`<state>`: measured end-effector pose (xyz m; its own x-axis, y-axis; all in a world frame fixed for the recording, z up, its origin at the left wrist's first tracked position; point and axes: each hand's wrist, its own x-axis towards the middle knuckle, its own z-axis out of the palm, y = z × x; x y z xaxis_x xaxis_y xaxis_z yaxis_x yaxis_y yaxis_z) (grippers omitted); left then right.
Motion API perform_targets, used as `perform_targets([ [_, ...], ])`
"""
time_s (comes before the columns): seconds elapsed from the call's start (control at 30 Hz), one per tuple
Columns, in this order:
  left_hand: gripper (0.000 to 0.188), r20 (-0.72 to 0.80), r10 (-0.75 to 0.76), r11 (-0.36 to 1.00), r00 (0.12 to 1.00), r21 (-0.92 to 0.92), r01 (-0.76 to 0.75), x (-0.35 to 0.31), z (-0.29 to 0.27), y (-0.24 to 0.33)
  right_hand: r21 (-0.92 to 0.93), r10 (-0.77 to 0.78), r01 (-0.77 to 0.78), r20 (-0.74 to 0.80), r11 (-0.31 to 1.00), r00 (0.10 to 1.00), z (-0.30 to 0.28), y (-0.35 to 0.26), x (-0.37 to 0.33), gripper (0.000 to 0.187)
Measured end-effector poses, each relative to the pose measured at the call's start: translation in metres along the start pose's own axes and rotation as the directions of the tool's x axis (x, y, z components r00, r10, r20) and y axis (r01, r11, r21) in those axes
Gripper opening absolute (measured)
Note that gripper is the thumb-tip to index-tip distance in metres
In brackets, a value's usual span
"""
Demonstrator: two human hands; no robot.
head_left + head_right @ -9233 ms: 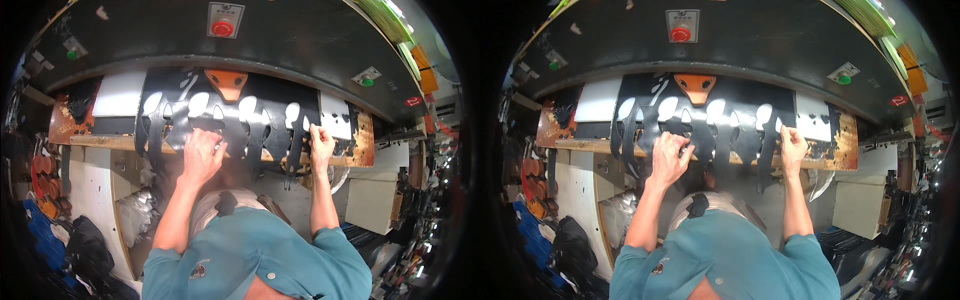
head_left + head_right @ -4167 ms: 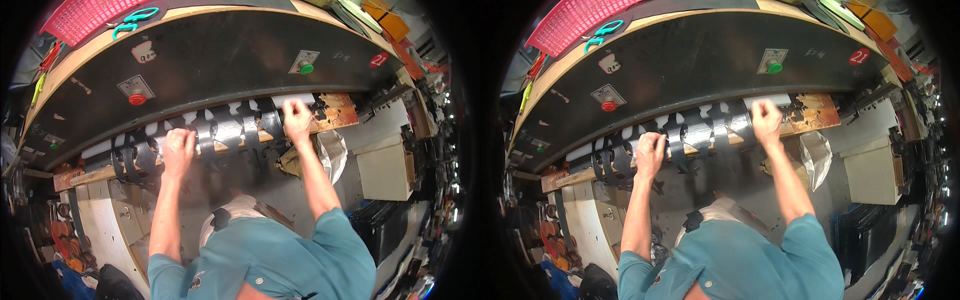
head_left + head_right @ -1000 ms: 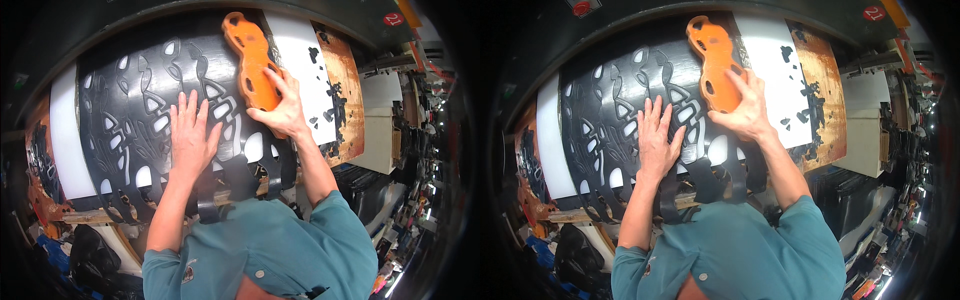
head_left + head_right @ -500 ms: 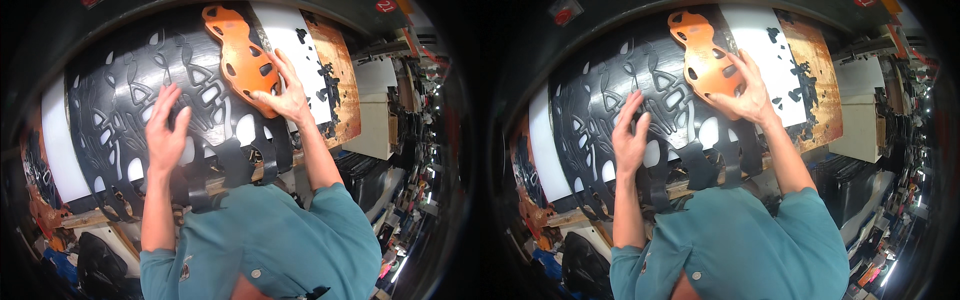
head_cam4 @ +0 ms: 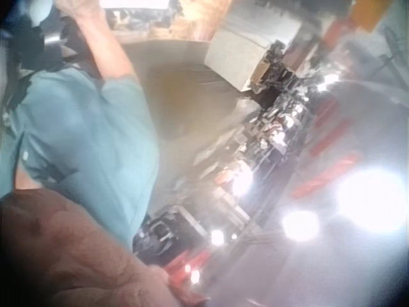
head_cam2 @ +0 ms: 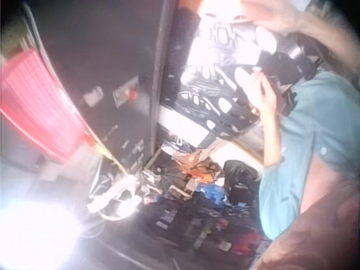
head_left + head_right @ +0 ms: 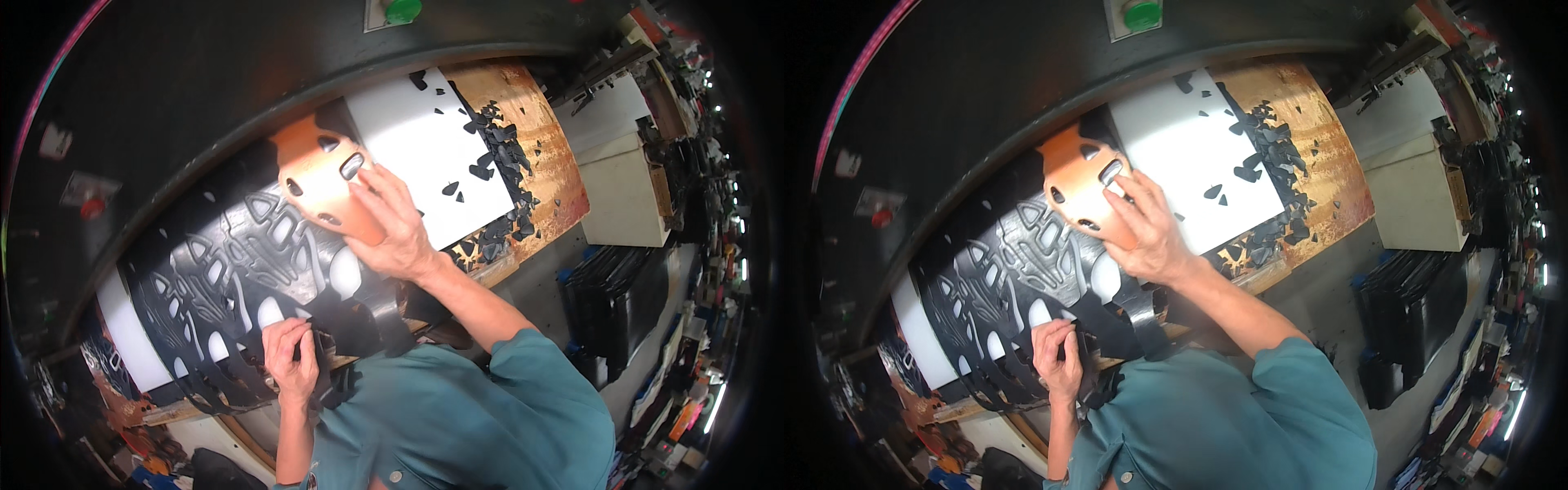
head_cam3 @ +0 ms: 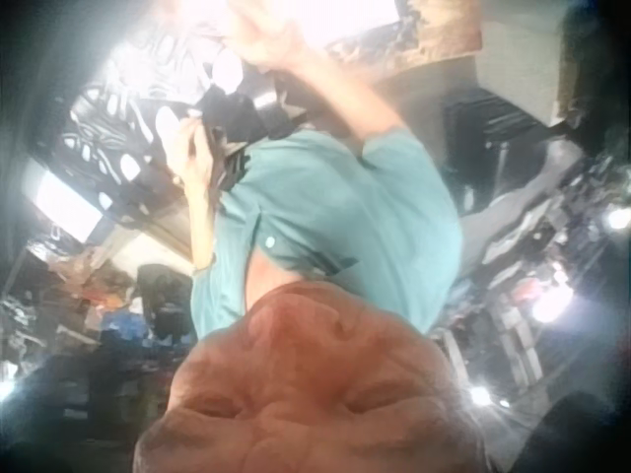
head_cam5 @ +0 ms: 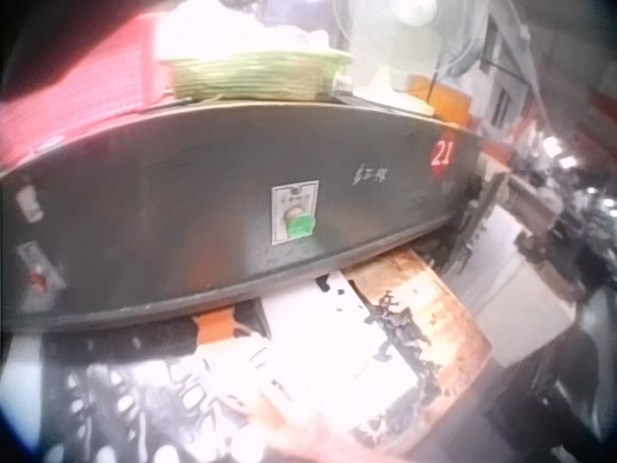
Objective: The person sweeps debris on the floor with a broom and dustpan, then collects the debris into a bag. They then place a black sheet with cutouts onto a machine and use a wooden tool to press and smooth the material.
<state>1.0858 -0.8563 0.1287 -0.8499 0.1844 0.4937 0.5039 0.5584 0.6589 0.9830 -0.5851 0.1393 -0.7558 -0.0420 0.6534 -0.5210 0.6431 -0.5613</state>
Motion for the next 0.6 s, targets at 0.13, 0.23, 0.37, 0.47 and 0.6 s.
perform_targets([
  [0.13,0.018,0.053,-0.052,0.997,0.997,0.057,0.049,-0.003,-0.002,-0.001,0.046,0.052,-0.053,0.023,0.998,0.998,0.003,-0.009,-0.002,0.077],
  [0.23,0.016,0.069,-0.043,0.997,0.997,0.065,0.038,-0.001,-0.002,0.000,0.111,0.099,-0.105,0.055,0.988,0.994,0.000,-0.014,-0.009,0.085],
  [0.37,0.017,0.084,-0.064,0.991,0.994,0.120,0.054,0.001,0.001,0.001,0.128,0.161,-0.166,0.054,0.978,0.986,-0.008,-0.018,-0.025,0.082],
  [0.47,0.018,0.104,-0.070,0.985,0.992,0.164,0.052,-0.002,0.001,-0.001,0.122,0.187,-0.189,0.030,0.974,0.982,-0.008,-0.016,-0.032,0.074],
  [0.6,0.018,0.118,-0.086,0.976,0.989,0.208,0.060,-0.007,0.001,-0.005,0.095,0.143,-0.144,0.019,0.985,0.990,-0.005,-0.012,-0.033,0.068],
])
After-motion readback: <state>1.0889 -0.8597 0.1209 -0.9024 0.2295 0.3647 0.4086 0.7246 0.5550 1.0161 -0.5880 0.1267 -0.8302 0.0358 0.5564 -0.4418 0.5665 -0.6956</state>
